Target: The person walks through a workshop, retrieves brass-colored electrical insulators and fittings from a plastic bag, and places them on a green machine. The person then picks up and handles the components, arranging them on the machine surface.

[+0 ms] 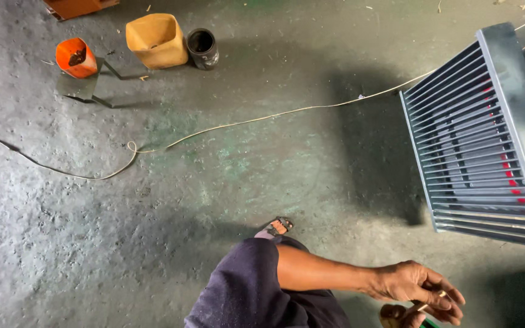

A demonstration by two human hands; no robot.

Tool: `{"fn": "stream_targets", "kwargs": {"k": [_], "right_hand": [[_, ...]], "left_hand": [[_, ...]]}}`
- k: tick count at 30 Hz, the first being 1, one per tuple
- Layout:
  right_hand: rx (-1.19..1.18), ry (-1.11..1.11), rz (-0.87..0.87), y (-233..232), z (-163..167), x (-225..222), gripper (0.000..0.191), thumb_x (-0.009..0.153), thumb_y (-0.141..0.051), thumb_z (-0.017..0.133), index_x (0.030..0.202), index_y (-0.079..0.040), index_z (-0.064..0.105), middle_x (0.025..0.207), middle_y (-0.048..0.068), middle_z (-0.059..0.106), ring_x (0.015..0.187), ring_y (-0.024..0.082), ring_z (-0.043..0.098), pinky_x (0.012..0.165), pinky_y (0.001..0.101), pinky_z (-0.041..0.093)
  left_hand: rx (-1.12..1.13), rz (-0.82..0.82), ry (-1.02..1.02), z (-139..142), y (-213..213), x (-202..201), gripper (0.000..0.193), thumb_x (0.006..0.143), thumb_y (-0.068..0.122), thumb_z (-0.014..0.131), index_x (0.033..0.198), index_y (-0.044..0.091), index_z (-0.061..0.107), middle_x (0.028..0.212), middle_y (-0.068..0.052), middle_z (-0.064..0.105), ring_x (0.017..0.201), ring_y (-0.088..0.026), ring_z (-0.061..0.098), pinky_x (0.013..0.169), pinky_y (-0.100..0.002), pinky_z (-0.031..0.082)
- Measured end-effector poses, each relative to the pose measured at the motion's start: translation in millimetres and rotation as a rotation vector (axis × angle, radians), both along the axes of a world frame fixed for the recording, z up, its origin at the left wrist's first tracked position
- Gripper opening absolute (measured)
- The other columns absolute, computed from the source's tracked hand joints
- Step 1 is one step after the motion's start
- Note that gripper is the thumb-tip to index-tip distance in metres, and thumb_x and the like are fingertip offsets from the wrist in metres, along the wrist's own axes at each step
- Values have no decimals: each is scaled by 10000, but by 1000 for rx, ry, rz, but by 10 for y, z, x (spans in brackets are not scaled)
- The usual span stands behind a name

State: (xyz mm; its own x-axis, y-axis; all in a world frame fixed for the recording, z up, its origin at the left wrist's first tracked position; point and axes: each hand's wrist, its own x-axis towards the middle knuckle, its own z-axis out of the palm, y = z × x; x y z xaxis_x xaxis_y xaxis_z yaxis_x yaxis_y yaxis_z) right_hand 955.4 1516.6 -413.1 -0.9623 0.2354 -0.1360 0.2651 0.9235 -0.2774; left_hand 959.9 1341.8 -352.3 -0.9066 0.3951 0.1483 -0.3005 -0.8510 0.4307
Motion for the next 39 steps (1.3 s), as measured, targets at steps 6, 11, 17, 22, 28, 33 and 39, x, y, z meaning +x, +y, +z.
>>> {"fn": "stream_targets", "kwargs": {"k": [6,11,17,22,28,33,39], "right_hand": [[-39,3,-5,73,29,151,321,1175,-193,394,1057,-80,670,878,167,697,769,310,646,695,448,489],[-103,112,188,143,375,651,331,1190,-199,386,1055,-73,661,897,169,709,778,315,661,680,446,506],[-1625,-306,-290,-48,1044,1291,400,1115,-416,415,845,-122,442,755,-27,424,663,114,446,593,286,360],[-1498,-266,-172,-327,1416,1410,562,1183,-497,366,805,-94,464,747,4,496,679,140,491,601,292,371],[-1402,-111,-450,-361,1365,1381,390,1111,-333,460,904,-52,635,762,31,640,723,185,596,707,365,487],[-210,319,-28,-262,1368,1718,229,945,-162,542,1033,-167,753,710,23,705,668,301,599,901,621,406],[-25,341,-270,111,1309,2217,347,1097,-184,443,1322,-106,695,870,73,669,798,301,641,867,544,383]], "left_hand": [[46,-177,35,108,-20,15,296,1047,101,669,1310,-29,627,1147,-167,737,1010,-261,725,887,-380,597],[-242,189,-86,368,-38,55,186,963,9,730,1091,-103,656,972,-156,744,928,-251,740,805,-389,603],[-51,-346,-90,707,-259,109,298,1039,92,587,1316,-5,640,1235,-169,718,1211,-260,693,1047,-358,591],[-274,-334,-41,825,-242,192,325,1054,33,665,1353,-87,623,1213,-232,727,1135,-268,687,980,-382,571],[-599,-429,-74,855,45,182,429,964,32,633,1390,34,589,1233,-108,747,1132,-125,704,1015,-262,560],[-757,-497,-51,812,518,336,532,897,31,751,1383,-21,543,1222,-221,676,1066,-264,667,840,-377,479],[-541,-715,-123,829,1318,698,506,947,141,714,1396,-6,533,1236,-161,634,1107,-237,687,947,-374,588]]}}
